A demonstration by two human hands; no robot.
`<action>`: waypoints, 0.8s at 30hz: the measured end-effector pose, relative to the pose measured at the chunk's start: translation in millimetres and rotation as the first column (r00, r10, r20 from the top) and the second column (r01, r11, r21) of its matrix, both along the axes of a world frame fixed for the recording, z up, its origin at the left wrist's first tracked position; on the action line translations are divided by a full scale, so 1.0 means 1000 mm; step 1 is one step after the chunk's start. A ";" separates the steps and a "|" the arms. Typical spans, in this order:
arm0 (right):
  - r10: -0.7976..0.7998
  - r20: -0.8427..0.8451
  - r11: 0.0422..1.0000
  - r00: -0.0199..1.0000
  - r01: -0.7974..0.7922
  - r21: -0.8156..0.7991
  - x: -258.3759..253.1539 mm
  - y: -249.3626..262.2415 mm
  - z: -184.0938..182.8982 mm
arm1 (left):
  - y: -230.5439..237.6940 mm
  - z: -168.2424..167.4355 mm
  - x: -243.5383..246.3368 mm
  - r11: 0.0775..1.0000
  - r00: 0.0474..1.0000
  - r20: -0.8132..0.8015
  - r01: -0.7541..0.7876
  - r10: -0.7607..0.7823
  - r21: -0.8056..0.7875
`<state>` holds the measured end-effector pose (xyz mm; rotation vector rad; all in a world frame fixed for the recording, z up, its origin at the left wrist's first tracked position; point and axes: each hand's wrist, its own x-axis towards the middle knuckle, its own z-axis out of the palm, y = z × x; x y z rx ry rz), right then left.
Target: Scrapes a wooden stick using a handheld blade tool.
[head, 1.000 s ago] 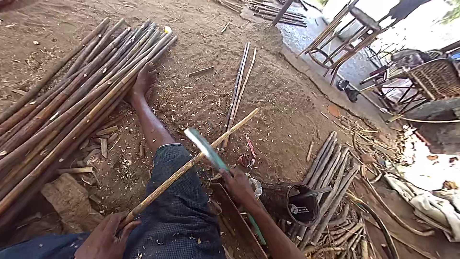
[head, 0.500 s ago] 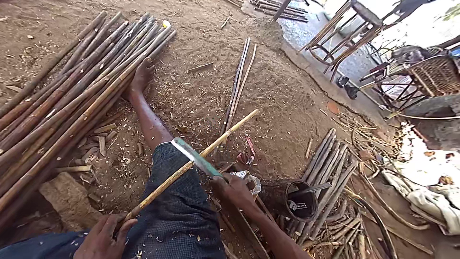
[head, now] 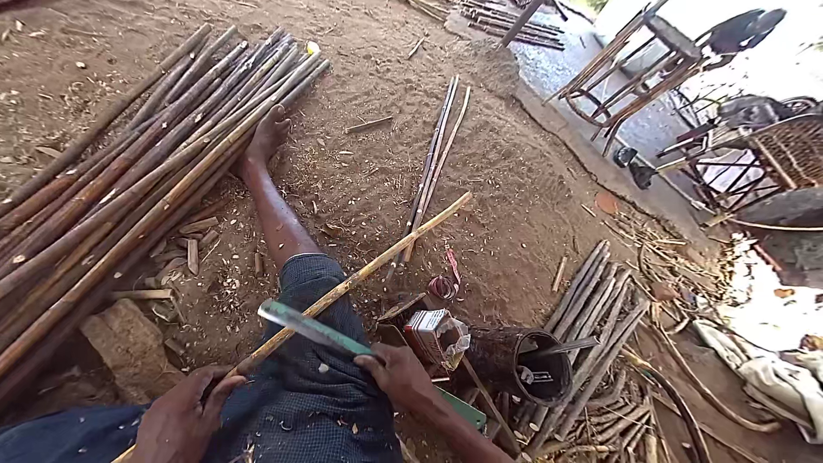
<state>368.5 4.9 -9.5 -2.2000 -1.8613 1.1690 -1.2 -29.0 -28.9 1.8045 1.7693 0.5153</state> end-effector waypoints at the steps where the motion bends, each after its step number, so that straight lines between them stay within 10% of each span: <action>1: -0.134 -0.027 0.991 0.991 0.134 0.020 0.011 0.010 0.001 | 0.005 -0.001 -0.001 0.999 1.000 0.019 0.012 -0.011 -0.031; 4: -0.466 -0.165 0.861 0.869 0.488 0.141 0.038 0.028 -0.018 | 0.020 -0.008 -0.008 0.977 0.993 0.118 0.050 -0.026 -0.208; 8: -0.060 -0.026 0.989 0.998 0.063 0.137 0.006 0.002 -0.016 | 0.040 -0.002 -0.020 0.914 0.958 0.287 0.104 0.015 -0.393; 12: -0.468 -0.191 0.859 0.863 0.495 0.129 0.031 0.029 -0.024 | 0.045 -0.002 -0.021 0.884 0.942 0.337 0.160 -0.002 -0.440; 16: -0.045 -0.015 0.996 0.999 0.046 0.075 0.005 0.006 -0.013 | 0.048 -0.004 -0.028 0.869 0.911 0.411 0.207 -0.004 -0.449; 20: -0.461 -0.187 0.865 0.868 0.486 0.122 0.032 0.032 -0.020 | 0.055 0.001 -0.025 0.845 0.885 0.466 0.246 0.004 -0.474; 24: -0.196 -0.161 0.979 0.967 0.201 0.016 0.016 0.015 -0.011 | 0.054 0.002 -0.035 0.815 0.859 0.511 0.288 0.012 -0.503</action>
